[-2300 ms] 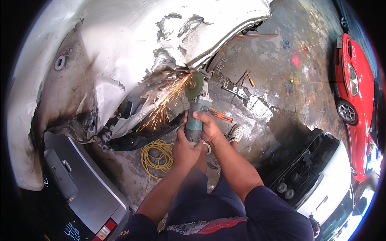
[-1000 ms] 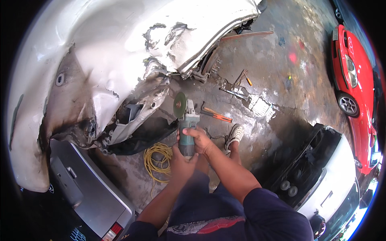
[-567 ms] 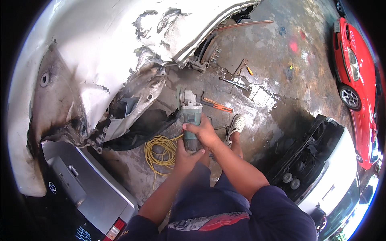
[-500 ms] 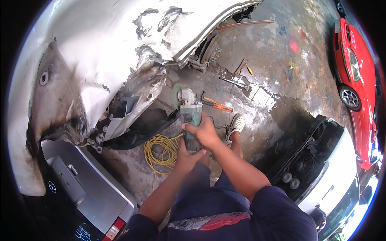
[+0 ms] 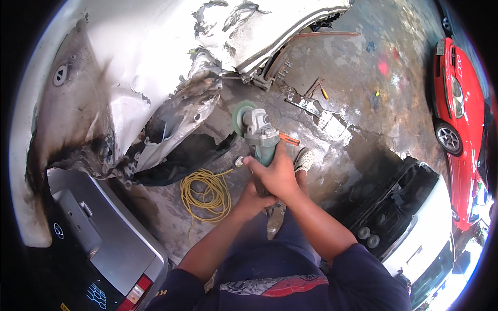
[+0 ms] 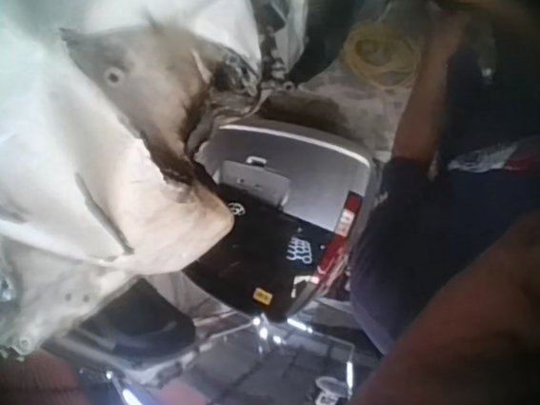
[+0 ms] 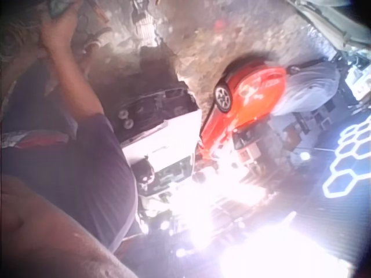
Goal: The person removes a metal bracket from the front wheel well of a damaged white car using pliers and a hammer. They then use an angle grinder to cut and smooth the metal around the wheel arch, followed by prying and hammering to reshape the damaged panel.
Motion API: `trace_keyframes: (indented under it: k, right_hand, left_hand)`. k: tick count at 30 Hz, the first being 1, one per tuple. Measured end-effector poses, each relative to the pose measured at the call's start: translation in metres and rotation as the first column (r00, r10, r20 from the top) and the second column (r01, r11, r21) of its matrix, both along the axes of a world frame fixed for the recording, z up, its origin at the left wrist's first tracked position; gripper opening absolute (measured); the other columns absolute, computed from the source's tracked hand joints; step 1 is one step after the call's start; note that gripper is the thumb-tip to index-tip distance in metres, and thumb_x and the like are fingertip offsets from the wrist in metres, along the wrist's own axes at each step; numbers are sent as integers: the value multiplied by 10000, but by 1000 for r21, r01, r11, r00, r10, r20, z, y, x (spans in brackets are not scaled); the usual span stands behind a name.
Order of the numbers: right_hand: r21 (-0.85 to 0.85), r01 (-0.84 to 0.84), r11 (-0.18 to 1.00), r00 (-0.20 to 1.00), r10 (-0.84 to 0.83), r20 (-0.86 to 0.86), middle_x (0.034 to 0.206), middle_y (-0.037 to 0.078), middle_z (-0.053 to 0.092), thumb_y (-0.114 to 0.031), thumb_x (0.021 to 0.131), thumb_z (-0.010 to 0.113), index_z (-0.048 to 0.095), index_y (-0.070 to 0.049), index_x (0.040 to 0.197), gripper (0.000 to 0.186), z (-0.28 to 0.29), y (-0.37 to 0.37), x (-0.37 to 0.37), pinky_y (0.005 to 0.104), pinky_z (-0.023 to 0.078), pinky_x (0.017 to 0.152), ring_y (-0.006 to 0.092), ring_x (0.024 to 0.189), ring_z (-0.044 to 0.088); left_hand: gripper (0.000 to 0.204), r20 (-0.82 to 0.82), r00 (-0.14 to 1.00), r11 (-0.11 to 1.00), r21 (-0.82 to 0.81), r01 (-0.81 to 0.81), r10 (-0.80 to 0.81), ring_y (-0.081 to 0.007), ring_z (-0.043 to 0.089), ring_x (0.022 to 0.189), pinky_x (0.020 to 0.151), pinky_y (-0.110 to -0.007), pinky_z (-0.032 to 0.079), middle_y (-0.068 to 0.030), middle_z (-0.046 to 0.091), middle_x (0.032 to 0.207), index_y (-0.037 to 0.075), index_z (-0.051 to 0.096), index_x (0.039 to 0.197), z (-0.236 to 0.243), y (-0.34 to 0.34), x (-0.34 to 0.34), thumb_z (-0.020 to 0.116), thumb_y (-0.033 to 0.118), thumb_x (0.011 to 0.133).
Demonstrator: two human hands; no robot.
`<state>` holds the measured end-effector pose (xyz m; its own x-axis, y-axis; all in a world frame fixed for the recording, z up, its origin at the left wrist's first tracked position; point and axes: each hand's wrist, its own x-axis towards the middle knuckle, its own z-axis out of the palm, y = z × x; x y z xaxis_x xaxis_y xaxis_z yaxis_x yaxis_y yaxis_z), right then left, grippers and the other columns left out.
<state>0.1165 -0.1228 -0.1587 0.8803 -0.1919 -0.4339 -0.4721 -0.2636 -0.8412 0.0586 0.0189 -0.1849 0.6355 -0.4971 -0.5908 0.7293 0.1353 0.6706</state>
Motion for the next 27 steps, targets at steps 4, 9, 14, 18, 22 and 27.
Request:
trace_keyframes:
  k: [4, 9, 14, 18, 22, 27]
  right_hand:
    - [23, 76, 997, 997, -76, -6, 953, 321, 730, -424, 927, 829, 510, 134, 1247, 719, -31, -11, -19, 484, 582, 817, 464, 914, 762]
    - [338, 255, 906, 947, -162, -279, 1217, 195, 720, -324, 983, 787, 538, 68, 1392, 619, -20, -52, -27, 384, 562, 956, 248, 1088, 700]
    - [381, 412, 828, 878, -250, -407, 1179, 161, 706, -255, 906, 871, 545, 77, 1345, 641, -82, -85, -64, 374, 555, 941, 236, 1065, 678]
    - [417, 550, 724, 747, -202, -634, 1083, 161, 712, -215, 871, 897, 605, 56, 1273, 566, -136, -132, -61, 416, 604, 802, 251, 932, 714]
    - [541, 652, 532, 678, -90, -729, 896, 114, 714, -223, 848, 907, 687, 15, 1090, 405, -238, -220, -67, 425, 599, 658, 269, 726, 712]
    - [493, 584, 645, 686, -68, -725, 891, 97, 723, -243, 851, 902, 690, 3, 1104, 411, -348, -346, -49, 407, 611, 667, 243, 728, 718]
  left_hand:
    - [869, 178, 979, 978, 200, 60, -96, -171, 629, 1247, 1048, -357, 538, -53, 627, 1352, 43, 424, 1530, -19, -12, -17, 890, 120, 801]
    - [897, 244, 931, 877, 461, 136, -273, -273, 669, 1248, 1025, -415, 553, -139, 653, 1334, 40, 423, 1521, -37, -33, -32, 909, 178, 780]
    - [948, 110, 849, 520, 828, 210, -517, -487, 679, 1197, 995, -519, 560, -291, 660, 1315, -20, 402, 1513, -39, -94, -24, 909, 286, 772]
    - [1062, 10, 763, 397, 859, 325, -646, -442, 713, 1161, 967, -494, 578, -275, 675, 1331, -22, 360, 1582, -56, -146, -8, 931, 372, 778]
    - [1017, 103, 791, 700, 543, 463, -603, -252, 711, 1151, 912, -390, 590, -188, 687, 1345, 25, 392, 1639, -122, -161, -29, 927, 369, 847]
    - [805, 58, 886, 683, 661, 311, -460, -250, 714, 1132, 890, -374, 589, -182, 686, 1350, 61, 530, 1561, -172, -181, 30, 901, 259, 874]
